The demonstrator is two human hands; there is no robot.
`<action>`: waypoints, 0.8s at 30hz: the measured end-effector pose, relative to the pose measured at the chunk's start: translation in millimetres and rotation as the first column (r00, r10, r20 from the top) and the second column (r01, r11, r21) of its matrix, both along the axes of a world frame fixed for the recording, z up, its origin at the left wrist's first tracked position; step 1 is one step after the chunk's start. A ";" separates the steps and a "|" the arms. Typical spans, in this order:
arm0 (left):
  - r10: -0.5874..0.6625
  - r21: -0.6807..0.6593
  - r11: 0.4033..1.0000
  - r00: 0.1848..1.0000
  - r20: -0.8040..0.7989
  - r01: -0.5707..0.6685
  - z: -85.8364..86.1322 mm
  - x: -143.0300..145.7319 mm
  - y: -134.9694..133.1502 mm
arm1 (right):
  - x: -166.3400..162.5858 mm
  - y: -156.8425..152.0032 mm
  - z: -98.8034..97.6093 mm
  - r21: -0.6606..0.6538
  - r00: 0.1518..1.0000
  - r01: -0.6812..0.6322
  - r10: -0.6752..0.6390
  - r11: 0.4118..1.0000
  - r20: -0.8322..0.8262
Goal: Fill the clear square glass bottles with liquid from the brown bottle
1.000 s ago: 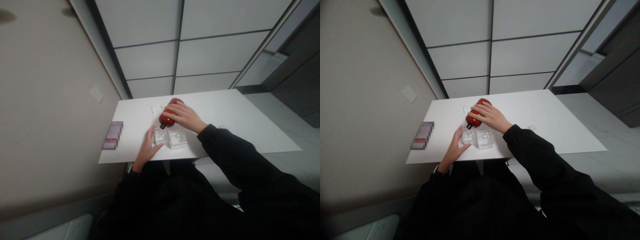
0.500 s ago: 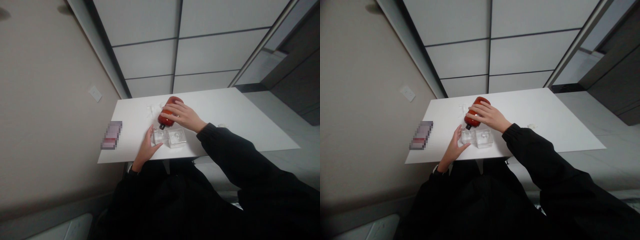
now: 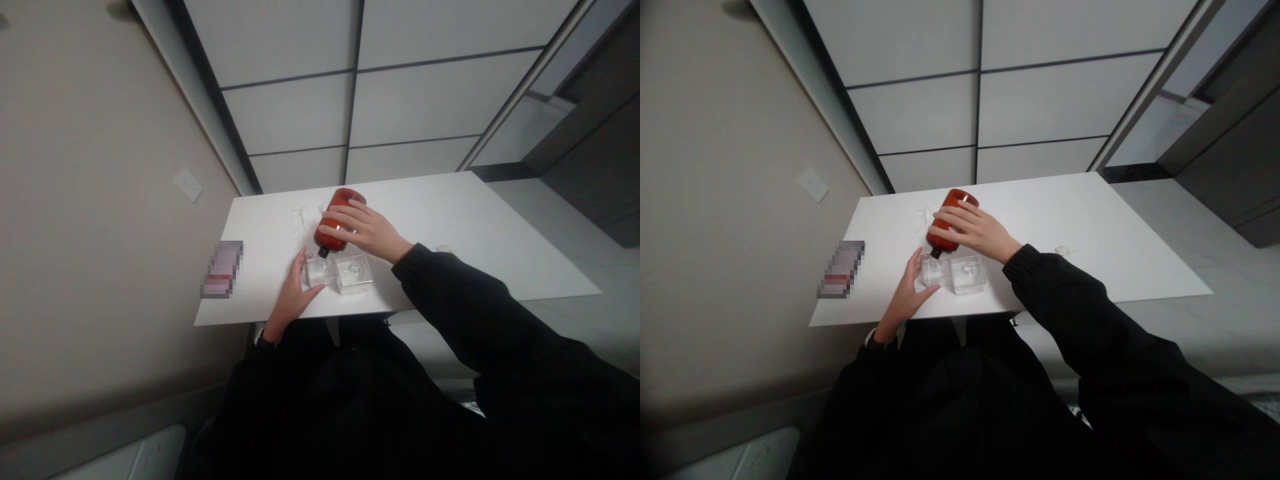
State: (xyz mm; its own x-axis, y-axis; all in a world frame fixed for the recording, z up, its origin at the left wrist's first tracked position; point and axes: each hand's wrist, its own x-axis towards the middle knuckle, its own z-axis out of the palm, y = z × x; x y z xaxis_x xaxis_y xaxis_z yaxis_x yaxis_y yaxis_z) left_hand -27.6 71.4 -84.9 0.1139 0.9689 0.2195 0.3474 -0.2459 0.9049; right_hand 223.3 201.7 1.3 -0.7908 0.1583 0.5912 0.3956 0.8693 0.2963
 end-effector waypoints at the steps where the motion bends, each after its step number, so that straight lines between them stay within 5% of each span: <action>1: 0.000 0.002 1.000 1.000 -0.003 0.000 0.3 0.0 -0.2 | 0.1 -0.1 0.5 -0.002 1.000 0.000 0.000 1.000 0.003; 24: -0.022 0.028 0.999 0.999 -0.023 0.023 -2.8 -3.2 1.5 | 1.4 -0.7 9.9 -0.037 0.999 -0.034 0.036 0.999 0.027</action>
